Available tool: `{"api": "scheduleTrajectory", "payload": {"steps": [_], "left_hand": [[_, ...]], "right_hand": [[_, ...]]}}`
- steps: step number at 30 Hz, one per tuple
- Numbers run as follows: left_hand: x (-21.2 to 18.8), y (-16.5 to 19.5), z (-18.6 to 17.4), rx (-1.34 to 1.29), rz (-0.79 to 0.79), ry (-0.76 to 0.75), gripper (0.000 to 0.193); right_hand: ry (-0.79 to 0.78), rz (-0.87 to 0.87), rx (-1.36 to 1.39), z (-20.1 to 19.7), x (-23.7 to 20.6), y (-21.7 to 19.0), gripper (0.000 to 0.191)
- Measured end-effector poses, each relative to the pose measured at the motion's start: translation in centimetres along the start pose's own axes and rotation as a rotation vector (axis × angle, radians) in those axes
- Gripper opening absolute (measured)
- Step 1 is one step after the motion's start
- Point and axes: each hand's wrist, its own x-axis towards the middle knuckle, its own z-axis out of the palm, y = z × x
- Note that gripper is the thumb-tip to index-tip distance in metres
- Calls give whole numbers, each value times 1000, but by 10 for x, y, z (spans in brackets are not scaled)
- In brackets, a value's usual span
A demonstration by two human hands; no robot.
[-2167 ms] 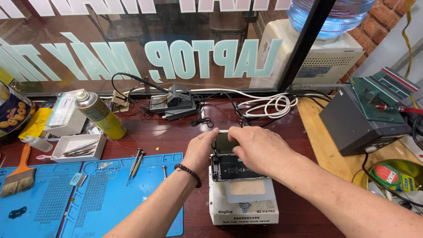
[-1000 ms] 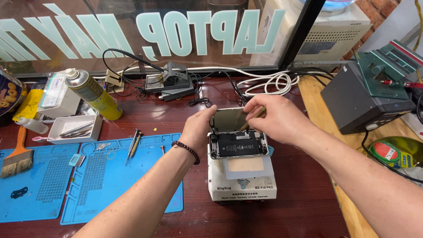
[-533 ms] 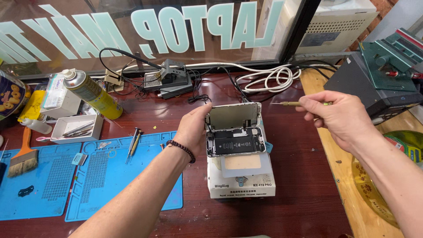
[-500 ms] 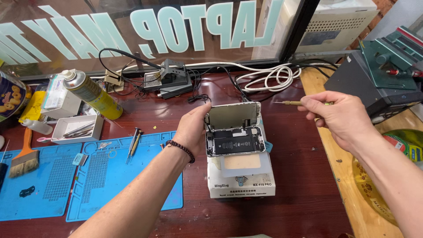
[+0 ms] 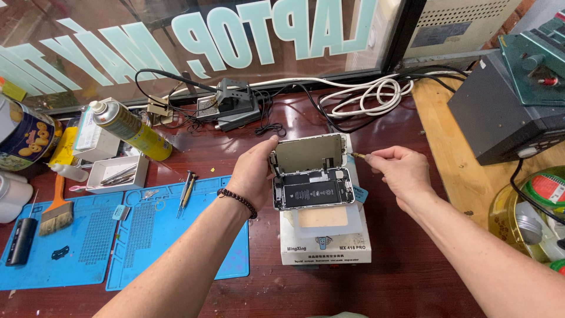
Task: The person uses a screwdriver to remove screws from a white smartphone, then uses a plastic prying tool to separate the screen from the frame. The screen is lifted and set aside, exposing the internal components. The person continues to pry and lift internal parts with the screwdriver.
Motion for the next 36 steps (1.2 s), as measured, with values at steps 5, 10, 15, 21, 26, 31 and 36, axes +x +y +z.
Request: {"api": "scheduleTrajectory", "payload": {"steps": [5, 10, 15, 21, 26, 31, 36], "left_hand": [[0, -1, -2, -6, 10, -17, 27], [-2, 1, 1, -5, -5, -16, 28], [-5, 2, 1, 10, -11, 24, 27], [-2, 2, -1, -7, -33, 25, 30], [1, -2, -5, -39, -40, 34, 29], [3, -2, -8, -80, -21, -5, 26], [3, -2, -5, -111, -24, -24, 26]], "right_hand": [[49, -148, -410, 3, -11, -4, 22], [-119, -260, -616, -2, -9, -16, 31], [-223, -255, -593, -4, -7, -16, 43], [-281, -5, -182, -3, -7, -5, 34], [-264, 9, -156, -5, -7, -4, 33], [-346, 47, 294, -19, -11, -24, 36], [-441, 111, 702, -46, -21, -62, 39]]}}
